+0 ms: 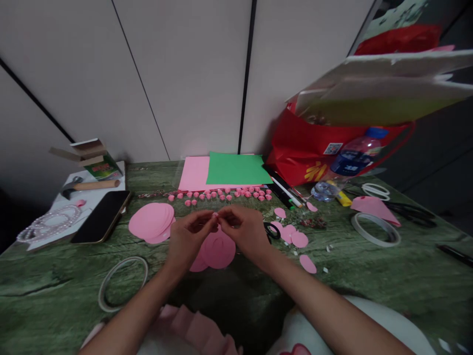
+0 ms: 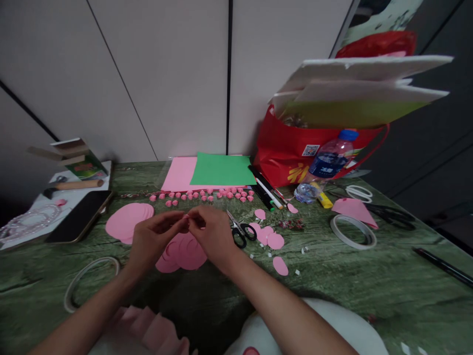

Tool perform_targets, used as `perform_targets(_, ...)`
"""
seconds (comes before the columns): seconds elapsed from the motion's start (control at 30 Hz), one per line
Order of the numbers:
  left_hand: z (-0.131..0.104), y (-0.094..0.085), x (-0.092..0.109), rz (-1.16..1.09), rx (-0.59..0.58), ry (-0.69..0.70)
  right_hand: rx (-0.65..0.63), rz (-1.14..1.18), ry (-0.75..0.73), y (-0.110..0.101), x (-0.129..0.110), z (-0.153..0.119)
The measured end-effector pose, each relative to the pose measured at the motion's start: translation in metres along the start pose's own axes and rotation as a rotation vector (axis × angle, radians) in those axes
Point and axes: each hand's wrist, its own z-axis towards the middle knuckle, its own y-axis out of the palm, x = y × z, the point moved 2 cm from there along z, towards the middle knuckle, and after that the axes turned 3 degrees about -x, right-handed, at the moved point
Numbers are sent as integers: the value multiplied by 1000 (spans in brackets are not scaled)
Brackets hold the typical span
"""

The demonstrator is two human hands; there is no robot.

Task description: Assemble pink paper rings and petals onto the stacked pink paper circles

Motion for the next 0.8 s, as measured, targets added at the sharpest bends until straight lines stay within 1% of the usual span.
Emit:
perform_targets(0.1,0,0,-5,28,-16,29,8,-12,10,0,1,-1)
perform_targets(0.2,0,0,-8,64,-23,62,-12,-40,-2,1,3,-1)
perform_targets(0.33,-1,-1,-7,123,-22,94,-23,-58,-2,1,3,-1)
perform_targets(0.53,-2,-1,-6,237,-11,166,-5,-164,-35,3,4,-1)
perform_targets(0.67,-2,-1,-6,264,-14,179,6,-159,-27,3,4,-2)
perform_targets(0.8,-2,0,-7,256,-19,179,24,-131,17,4,2,-2)
